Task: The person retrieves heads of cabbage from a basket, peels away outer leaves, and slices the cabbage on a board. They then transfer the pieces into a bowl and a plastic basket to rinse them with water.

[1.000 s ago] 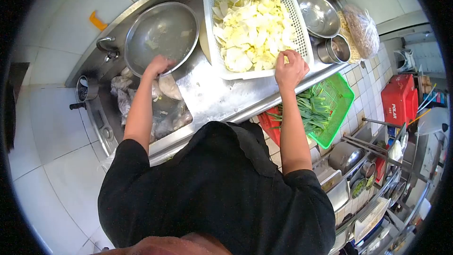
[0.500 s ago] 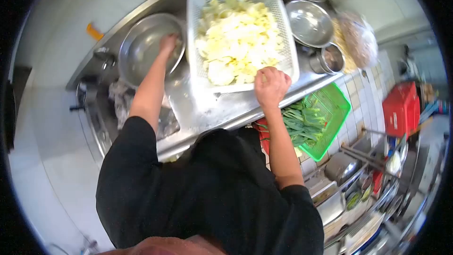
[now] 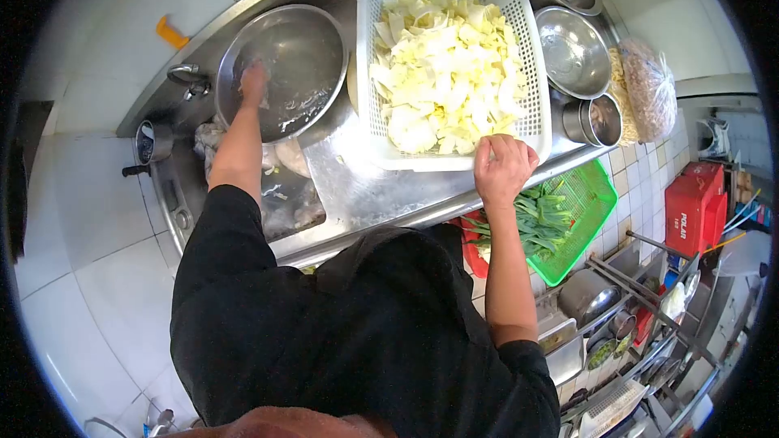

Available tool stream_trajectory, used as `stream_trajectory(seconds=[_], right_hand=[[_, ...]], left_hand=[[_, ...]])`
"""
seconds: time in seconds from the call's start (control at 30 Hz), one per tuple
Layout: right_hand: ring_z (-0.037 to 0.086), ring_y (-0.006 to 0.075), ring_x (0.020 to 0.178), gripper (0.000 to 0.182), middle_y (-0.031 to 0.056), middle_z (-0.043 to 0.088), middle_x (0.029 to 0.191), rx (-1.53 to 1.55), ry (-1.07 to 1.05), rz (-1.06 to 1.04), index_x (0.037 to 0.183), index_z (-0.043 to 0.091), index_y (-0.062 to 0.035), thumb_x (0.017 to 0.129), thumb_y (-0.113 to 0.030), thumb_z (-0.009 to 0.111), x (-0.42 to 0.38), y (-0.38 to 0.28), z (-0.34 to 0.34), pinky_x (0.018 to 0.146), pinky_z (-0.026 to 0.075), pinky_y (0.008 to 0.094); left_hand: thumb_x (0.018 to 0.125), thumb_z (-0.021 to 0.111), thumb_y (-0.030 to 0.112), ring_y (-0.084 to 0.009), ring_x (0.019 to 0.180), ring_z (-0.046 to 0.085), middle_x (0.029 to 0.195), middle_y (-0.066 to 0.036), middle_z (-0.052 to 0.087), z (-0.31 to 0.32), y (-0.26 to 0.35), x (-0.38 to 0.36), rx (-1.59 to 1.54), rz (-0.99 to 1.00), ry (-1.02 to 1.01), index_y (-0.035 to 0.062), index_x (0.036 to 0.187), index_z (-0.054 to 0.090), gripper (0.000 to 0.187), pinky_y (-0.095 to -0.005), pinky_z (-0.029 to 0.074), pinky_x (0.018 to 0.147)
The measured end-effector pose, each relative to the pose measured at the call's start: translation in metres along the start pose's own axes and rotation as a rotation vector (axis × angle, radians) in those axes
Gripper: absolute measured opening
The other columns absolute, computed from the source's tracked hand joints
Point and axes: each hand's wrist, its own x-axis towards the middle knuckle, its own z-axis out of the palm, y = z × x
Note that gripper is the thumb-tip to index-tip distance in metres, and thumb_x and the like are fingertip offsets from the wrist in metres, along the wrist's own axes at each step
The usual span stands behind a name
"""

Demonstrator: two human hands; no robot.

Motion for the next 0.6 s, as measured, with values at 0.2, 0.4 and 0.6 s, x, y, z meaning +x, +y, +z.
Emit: stream_trajectory(seconds=[0.2, 0.4, 0.6], right_hand=[[0.063, 0.0234, 0.087, 0.004, 0.0025, 0.070, 0.088, 0.002, 0.034, 0.051, 0.079, 0.070, -0.0144, 0.078, -0.018, 0.070, -0.003, 0.004, 0.004, 0.091, 0.039, 0.0422], [0.059, 0.0289, 0.107, 0.027, 0.0126, 0.065, 0.115, 0.121, 0.150, 0.220, 0.101, 0.069, -0.0099, 0.076, -0.017, 0.076, 0.017, 0.035, -0.020, 0.093, 0.043, 0.0426], [0.064, 0.0214, 0.086, 0.045, 0.0152, 0.068, 0.104, 0.792, -0.302, 0.840, 0.119, 0.064, -0.0002, 0.080, -0.019, 0.076, 0.048, 0.121, 0.010, 0.071, 0.051, 0.0334]], left_hand=[[0.089, 0.071, 0.043, -0.0224, 0.072, 0.064, 0.084, -0.010, 0.068, -0.002, 0.076, -0.049, -0.701, -0.175, -0.424, 0.0016, 0.098, 0.071, 0.042, -0.0379, 0.051, 0.068], [0.090, 0.073, 0.035, -0.0133, 0.070, 0.061, 0.087, -0.004, 0.066, -0.070, 0.245, -0.109, -1.111, 0.001, -0.379, 0.0050, 0.106, 0.067, 0.034, -0.0292, 0.049, 0.060], [0.091, 0.069, 0.036, -0.0335, 0.127, 0.054, 0.144, -0.022, 0.050, -0.055, 0.308, -0.186, -0.123, 1.119, -0.615, 0.0033, 0.122, 0.067, 0.045, -0.0415, 0.045, 0.103]])
